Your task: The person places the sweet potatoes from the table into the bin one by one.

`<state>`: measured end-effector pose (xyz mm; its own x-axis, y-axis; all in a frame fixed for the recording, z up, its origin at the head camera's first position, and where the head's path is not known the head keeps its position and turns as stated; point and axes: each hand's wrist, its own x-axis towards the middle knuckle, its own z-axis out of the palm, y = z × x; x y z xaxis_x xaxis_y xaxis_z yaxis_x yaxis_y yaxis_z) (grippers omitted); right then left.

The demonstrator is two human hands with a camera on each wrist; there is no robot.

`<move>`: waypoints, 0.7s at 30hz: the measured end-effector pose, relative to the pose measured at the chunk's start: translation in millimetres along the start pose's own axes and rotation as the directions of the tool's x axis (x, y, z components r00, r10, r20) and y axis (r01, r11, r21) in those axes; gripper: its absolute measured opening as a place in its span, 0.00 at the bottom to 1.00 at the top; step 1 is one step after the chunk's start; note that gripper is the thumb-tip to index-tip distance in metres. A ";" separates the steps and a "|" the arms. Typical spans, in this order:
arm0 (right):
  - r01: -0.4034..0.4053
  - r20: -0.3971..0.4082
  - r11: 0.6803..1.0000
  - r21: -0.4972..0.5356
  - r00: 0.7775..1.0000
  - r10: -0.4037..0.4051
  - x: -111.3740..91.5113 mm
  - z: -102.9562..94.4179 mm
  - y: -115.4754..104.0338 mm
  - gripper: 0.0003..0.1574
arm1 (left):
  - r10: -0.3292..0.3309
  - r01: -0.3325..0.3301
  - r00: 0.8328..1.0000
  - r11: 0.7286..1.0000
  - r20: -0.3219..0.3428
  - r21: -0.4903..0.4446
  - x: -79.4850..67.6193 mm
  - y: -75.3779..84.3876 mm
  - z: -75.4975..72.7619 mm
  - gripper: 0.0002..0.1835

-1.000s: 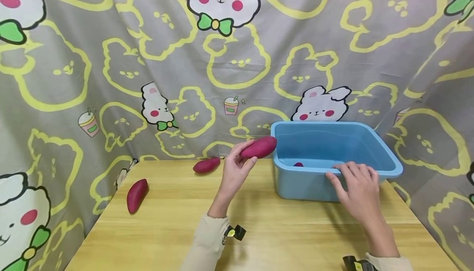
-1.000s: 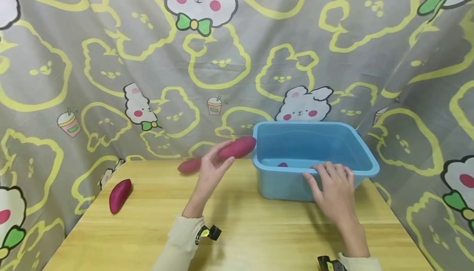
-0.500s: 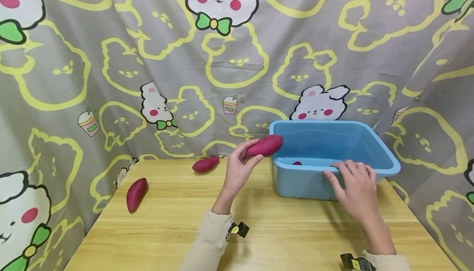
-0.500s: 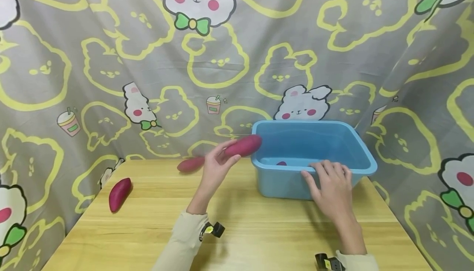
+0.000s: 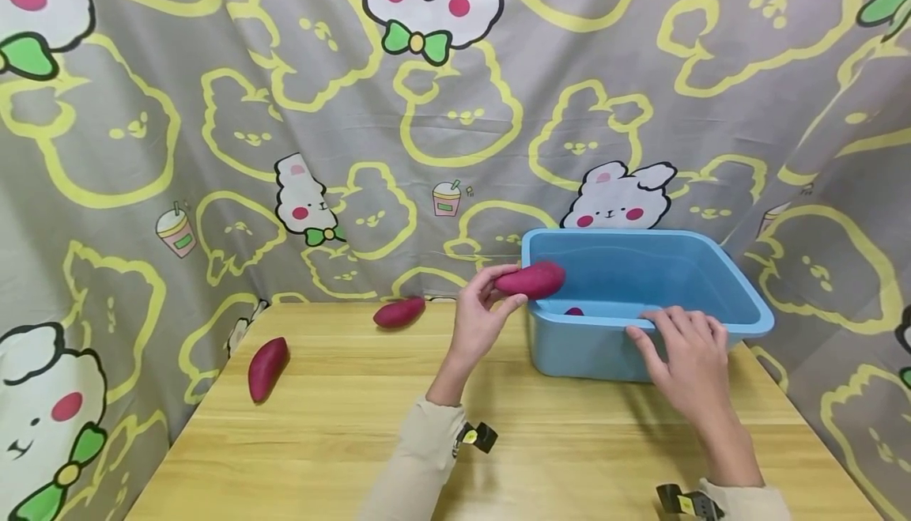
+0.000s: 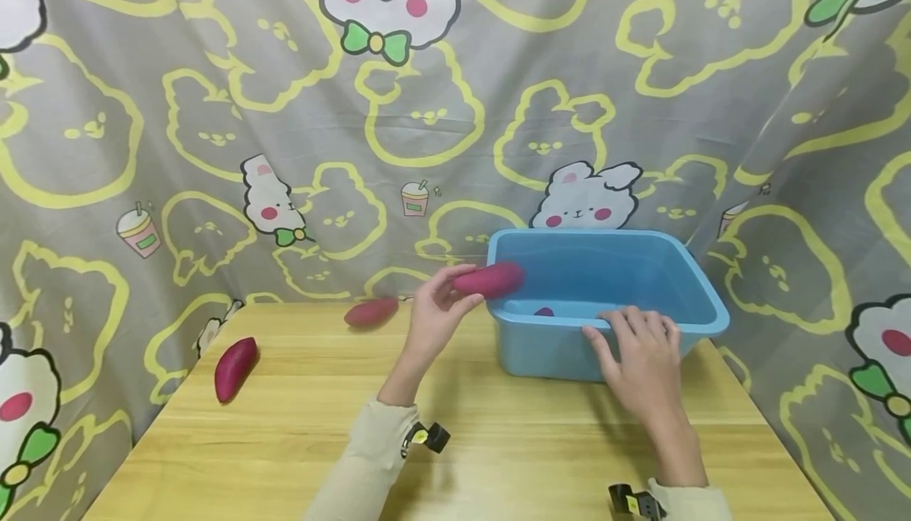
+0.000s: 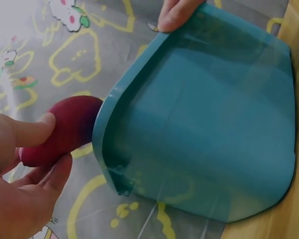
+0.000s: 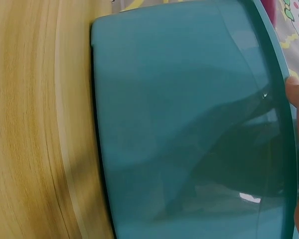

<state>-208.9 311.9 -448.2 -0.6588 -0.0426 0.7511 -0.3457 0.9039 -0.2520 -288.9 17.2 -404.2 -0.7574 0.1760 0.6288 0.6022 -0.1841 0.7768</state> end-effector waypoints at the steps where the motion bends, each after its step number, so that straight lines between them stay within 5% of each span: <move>1: 0.001 0.000 1.000 0.000 1.000 -0.001 0.2 -0.1 0.0 0.19 | -0.001 0.001 1.000 1.000 -0.004 0.018 0.0 -0.4 1.5 0.23; 12: 0.000 0.000 1.000 0.000 1.000 0.000 -4.3 1.1 -0.2 0.20 | -0.018 0.015 0.999 0.997 0.047 0.076 -5.4 -5.7 16.5 0.24; 21: -0.001 -0.001 1.000 -0.010 1.000 0.001 -1.0 1.6 0.1 0.20 | 0.007 -0.007 1.000 0.995 0.009 0.095 -5.1 -6.3 24.3 0.20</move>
<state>-209.4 311.3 -450.0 -0.6588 -0.0411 0.7512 -0.3381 0.9081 -0.2469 -282.7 41.0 -411.5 -0.7511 0.1833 0.6343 0.6291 -0.0927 0.7718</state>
